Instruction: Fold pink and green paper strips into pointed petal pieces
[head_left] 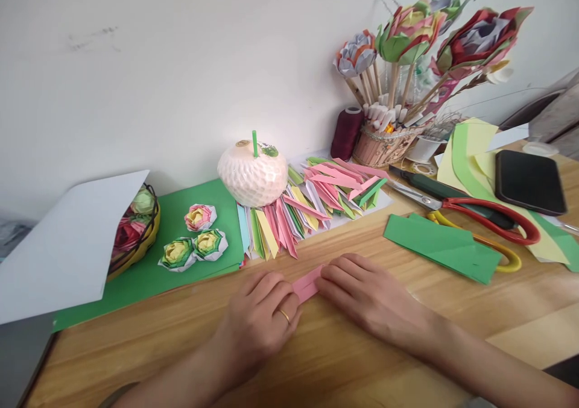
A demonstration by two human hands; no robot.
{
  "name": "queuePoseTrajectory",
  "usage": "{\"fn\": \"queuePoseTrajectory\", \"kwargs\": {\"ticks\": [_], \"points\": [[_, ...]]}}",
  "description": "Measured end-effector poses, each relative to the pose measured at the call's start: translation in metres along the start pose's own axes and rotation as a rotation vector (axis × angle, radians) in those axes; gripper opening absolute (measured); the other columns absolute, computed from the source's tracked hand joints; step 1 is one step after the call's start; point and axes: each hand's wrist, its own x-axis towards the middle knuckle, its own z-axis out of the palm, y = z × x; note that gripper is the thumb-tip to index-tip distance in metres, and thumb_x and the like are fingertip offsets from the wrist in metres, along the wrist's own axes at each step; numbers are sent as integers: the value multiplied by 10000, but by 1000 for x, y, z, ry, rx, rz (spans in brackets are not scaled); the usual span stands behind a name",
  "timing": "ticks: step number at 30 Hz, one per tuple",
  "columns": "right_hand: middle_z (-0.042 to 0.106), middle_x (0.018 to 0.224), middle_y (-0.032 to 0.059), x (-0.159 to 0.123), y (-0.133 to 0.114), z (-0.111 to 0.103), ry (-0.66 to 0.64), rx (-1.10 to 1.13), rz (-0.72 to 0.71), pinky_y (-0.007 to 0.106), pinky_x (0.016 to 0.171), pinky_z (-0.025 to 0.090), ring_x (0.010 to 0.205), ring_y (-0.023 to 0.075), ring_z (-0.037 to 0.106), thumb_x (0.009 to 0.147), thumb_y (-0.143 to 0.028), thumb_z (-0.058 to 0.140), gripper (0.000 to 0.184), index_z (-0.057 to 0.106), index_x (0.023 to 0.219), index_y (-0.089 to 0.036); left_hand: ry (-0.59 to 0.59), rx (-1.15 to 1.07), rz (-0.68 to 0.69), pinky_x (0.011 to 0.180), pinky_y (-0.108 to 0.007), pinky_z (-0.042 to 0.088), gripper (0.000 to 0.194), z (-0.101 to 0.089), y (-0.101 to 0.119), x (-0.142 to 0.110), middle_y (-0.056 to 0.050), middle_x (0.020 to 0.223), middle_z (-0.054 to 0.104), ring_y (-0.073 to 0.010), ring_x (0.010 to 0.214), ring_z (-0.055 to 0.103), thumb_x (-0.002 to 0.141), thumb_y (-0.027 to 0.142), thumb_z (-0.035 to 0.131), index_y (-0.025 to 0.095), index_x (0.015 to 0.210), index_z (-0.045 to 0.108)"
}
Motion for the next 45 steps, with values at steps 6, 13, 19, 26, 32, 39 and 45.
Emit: {"fn": "queuePoseTrajectory", "kwargs": {"ticks": [6,13,19,26,32,39,45], "points": [[567,815,50,7,9,7,-55,124,69,312,685,411,751,187,469,956,-149,388,233,567,807,-155,-7,-169,-202,657,-294,464,221,-1,-1,-1,-32,709,617,-165,713,524,921,141,469,161,813,661],[548,799,27,24,16,2,-128,261,175,308,683,429,725,174,485,906,-105,479,120,528,810,-160,-107,-299,-530,646,-308,432,182,1,-1,-3,0,679,616,-177,708,529,909,236,520,184,772,628],[551,859,43,23,22,9,-101,321,232,306,680,449,785,183,505,891,-154,528,63,539,830,-167,-193,-162,-553,657,-313,422,120,0,-3,1,10,705,593,-190,736,524,834,189,578,193,717,551],[569,853,37,17,24,8,-93,416,259,318,709,439,813,191,494,855,-127,555,105,516,779,-188,-154,-218,-469,719,-348,446,95,4,-4,0,-37,839,583,-200,803,516,878,210,513,178,817,578],[583,784,24,19,15,0,-85,463,241,281,654,411,722,164,511,903,-186,508,94,527,811,-181,-11,-367,-371,631,-260,445,168,5,-2,0,-11,687,605,-150,687,520,895,138,498,165,742,559],[594,664,-10,22,-2,4,21,283,65,281,575,319,591,142,493,956,-187,408,253,562,756,-184,25,-410,-363,562,-211,449,169,5,2,-1,-4,660,633,-126,617,559,926,194,489,159,794,589],[610,679,1,21,-1,-4,-93,373,77,269,549,303,603,136,512,890,-78,419,216,594,805,-172,98,-510,-416,495,-143,417,252,2,4,3,20,608,649,-73,519,574,944,283,509,159,751,613]]}}
